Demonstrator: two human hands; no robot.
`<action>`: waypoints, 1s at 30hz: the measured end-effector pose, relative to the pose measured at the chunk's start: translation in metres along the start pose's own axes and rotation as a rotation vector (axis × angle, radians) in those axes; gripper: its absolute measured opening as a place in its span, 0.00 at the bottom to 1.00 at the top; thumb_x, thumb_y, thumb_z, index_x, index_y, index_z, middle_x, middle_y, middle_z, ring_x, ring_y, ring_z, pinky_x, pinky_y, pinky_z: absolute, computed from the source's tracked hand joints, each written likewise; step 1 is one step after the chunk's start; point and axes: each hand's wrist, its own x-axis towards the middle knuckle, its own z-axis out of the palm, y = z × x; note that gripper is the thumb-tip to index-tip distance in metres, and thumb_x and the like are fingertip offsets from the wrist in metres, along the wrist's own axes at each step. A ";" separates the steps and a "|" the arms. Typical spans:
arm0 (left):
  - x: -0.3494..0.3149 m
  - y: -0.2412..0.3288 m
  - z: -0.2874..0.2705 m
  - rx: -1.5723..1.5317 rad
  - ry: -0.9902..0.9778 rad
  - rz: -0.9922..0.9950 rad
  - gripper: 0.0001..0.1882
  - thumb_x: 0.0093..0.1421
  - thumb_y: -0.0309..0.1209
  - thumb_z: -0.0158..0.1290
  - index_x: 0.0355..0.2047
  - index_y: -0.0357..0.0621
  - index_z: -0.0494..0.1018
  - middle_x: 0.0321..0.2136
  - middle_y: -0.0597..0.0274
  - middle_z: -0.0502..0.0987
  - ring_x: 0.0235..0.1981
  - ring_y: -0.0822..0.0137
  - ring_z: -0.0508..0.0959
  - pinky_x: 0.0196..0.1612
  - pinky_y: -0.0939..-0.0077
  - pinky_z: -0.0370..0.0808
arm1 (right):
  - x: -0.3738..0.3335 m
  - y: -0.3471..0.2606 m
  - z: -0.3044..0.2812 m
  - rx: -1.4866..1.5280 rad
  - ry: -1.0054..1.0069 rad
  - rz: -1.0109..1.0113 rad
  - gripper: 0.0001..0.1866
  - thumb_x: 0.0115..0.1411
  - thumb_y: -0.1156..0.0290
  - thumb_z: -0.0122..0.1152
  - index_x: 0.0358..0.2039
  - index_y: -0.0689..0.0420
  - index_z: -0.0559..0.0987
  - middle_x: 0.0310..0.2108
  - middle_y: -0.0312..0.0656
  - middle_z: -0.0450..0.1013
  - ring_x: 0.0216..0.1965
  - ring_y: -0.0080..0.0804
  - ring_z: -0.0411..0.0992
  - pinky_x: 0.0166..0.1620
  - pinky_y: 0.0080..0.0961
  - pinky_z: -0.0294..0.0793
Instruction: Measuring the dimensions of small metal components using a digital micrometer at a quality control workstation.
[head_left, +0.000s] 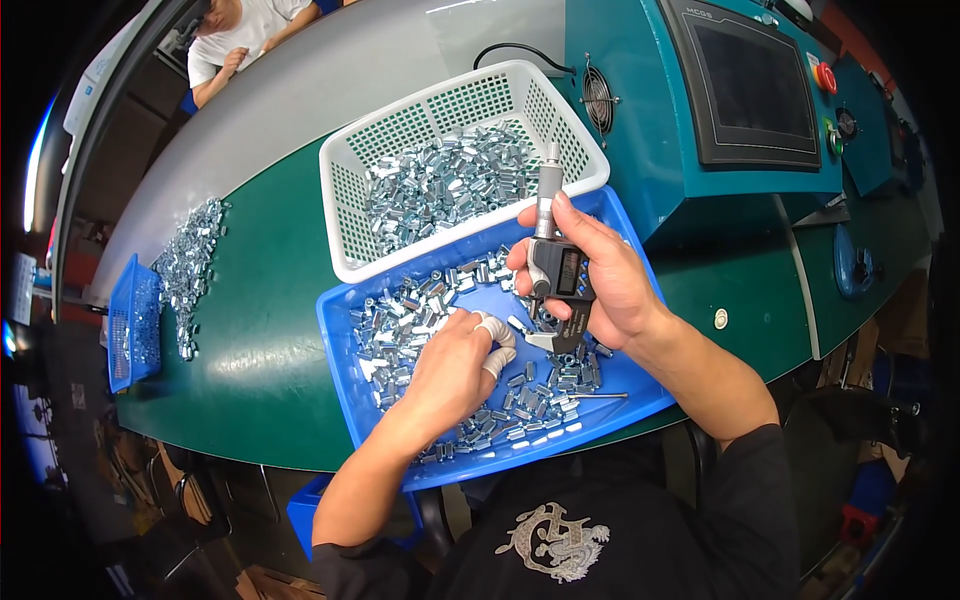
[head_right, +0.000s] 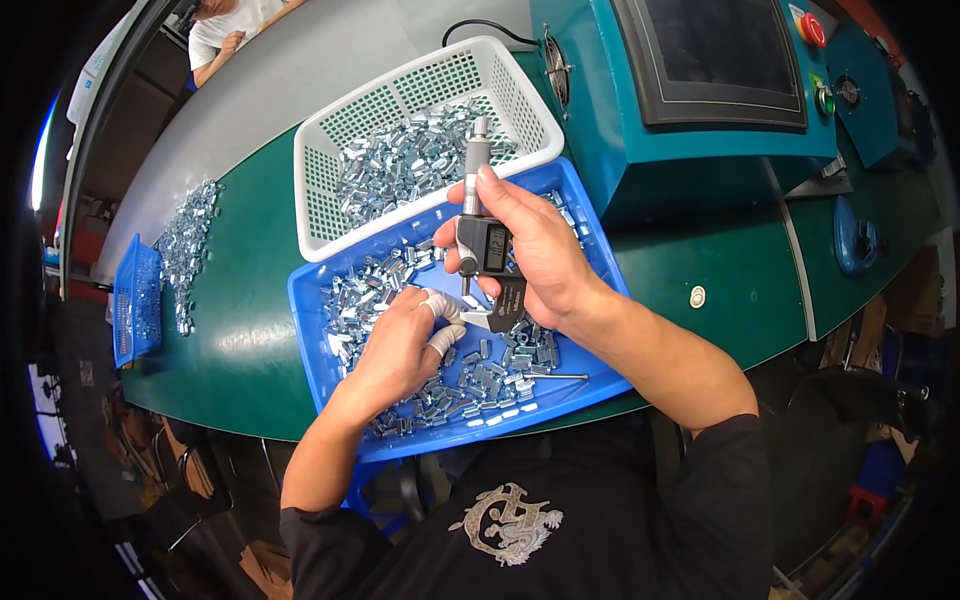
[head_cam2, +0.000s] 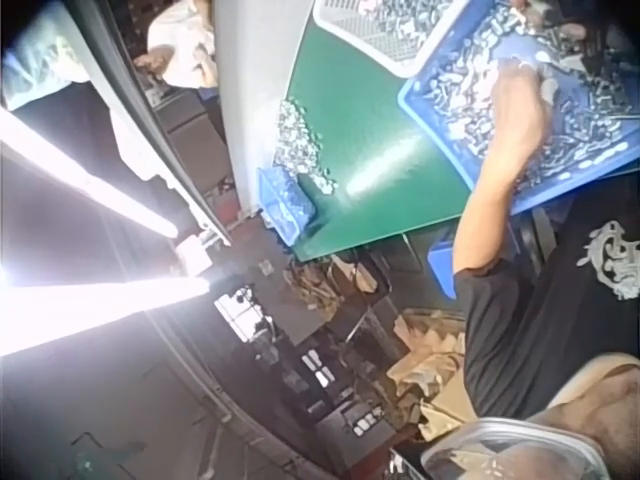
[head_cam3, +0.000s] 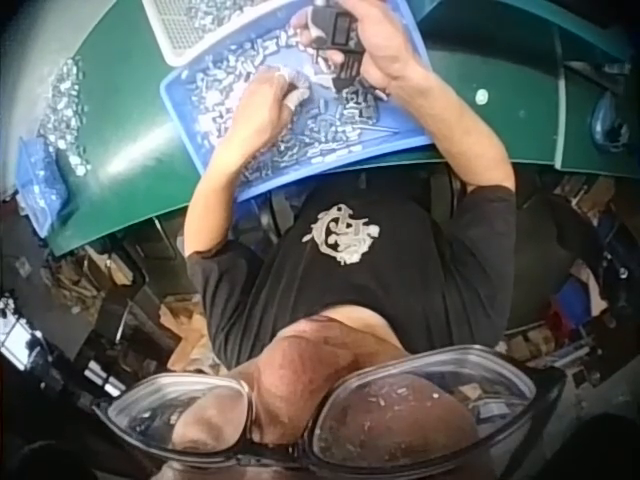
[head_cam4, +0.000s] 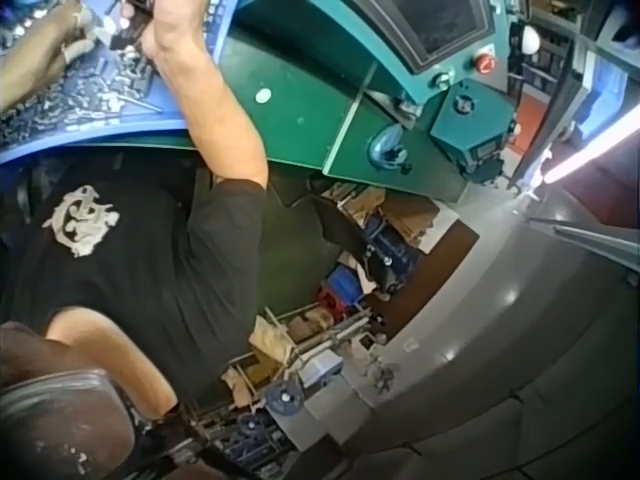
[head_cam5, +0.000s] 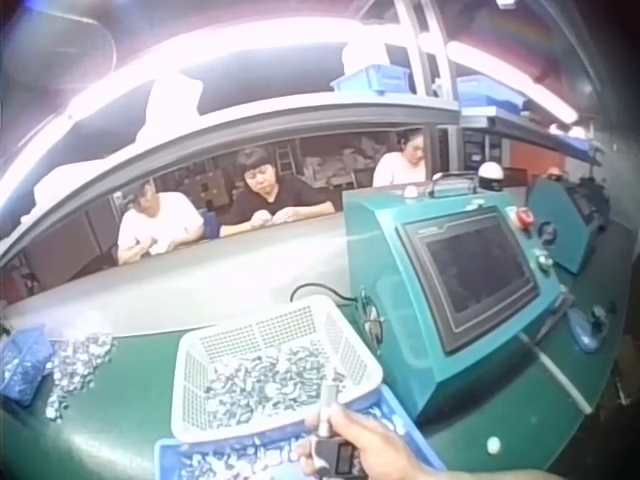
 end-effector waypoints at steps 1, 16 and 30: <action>0.000 0.001 -0.001 0.001 0.000 -0.002 0.07 0.52 0.25 0.56 0.32 0.38 0.72 0.28 0.52 0.74 0.31 0.49 0.73 0.36 0.60 0.70 | 0.000 0.000 0.000 0.001 -0.004 0.000 0.21 0.67 0.51 0.40 0.45 0.57 0.70 0.31 0.43 0.73 0.28 0.25 0.75 0.15 0.13 0.66; 0.002 0.009 -0.003 -1.022 0.212 -0.246 0.14 0.54 0.22 0.58 0.43 0.37 0.74 0.34 0.61 0.78 0.33 0.71 0.78 0.37 0.77 0.77 | -0.001 0.000 -0.001 0.004 -0.002 -0.003 0.22 0.67 0.50 0.40 0.45 0.57 0.69 0.31 0.43 0.74 0.28 0.26 0.76 0.15 0.13 0.67; 0.001 0.013 0.001 -1.123 0.189 -0.306 0.11 0.59 0.26 0.54 0.41 0.34 0.72 0.35 0.53 0.79 0.35 0.65 0.80 0.37 0.73 0.80 | 0.001 0.003 -0.002 0.059 -0.039 0.003 0.27 0.67 0.48 0.36 0.52 0.59 0.65 0.32 0.45 0.74 0.29 0.27 0.76 0.16 0.14 0.67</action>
